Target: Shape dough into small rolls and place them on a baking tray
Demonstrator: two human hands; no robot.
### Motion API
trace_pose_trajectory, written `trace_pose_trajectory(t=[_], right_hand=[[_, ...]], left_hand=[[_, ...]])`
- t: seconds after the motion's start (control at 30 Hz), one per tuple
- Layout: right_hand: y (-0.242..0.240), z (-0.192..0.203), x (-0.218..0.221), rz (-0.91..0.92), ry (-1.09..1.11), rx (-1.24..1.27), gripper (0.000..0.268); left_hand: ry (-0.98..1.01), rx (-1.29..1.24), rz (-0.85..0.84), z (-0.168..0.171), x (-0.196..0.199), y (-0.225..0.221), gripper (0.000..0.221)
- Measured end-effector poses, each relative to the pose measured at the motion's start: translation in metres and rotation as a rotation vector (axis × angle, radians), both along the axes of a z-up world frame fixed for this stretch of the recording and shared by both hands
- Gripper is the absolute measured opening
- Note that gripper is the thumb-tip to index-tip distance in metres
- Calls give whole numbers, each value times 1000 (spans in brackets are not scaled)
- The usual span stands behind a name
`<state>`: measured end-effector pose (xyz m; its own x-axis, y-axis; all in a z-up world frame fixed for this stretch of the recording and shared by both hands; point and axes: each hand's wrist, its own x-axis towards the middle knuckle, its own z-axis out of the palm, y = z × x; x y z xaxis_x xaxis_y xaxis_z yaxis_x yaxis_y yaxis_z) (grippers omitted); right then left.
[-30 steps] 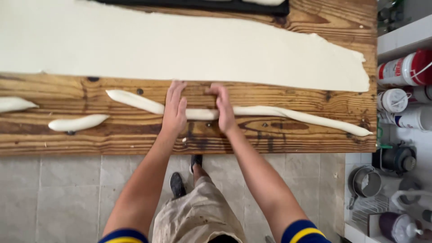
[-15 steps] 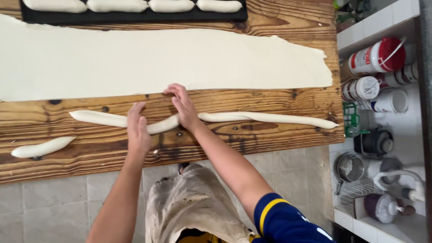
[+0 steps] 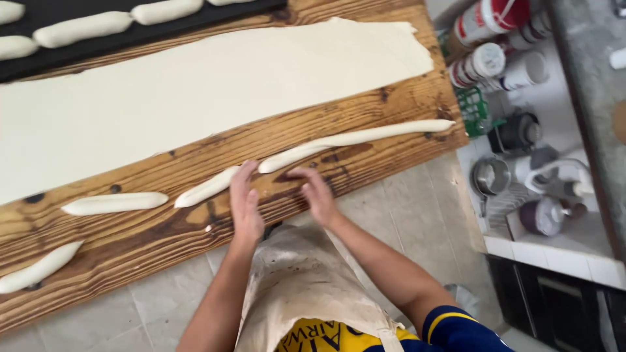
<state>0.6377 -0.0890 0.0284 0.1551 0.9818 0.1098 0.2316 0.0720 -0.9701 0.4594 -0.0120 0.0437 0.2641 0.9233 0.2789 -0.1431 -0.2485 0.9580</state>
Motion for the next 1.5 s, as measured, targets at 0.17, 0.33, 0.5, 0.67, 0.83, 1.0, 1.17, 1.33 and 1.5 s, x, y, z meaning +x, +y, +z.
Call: trace_pose_trajectory(t=[0.17,0.33,0.5,0.67,0.83,1.0,1.17,1.33,1.5], right_hand=[[-11,9,110,-333,-48,130,33],[25,23,177,-311,56,184,32],[77,6,223,-213,149,158,38],[105,-26,245,-107,220,189,41],[123,-40,254,-92,266,232,41],[74,-16,241,-109,225,199,43],[7,-28,243,-4,83,129,44],[-6,-28,247,44,49,162,46],[55,-25,255,80,61,180,55]], left_hand=[[-122,52,-137,13,107,-1,50],[-116,138,-117,14,198,26,52],[-13,197,55,-17,255,62,58],[134,195,177,-24,269,71,58],[144,177,190,-40,280,83,60],[230,-19,114,-31,267,44,64],[301,148,77,-48,253,-11,66],[321,189,63,-44,244,-34,66],[294,296,78,-58,262,28,71]])
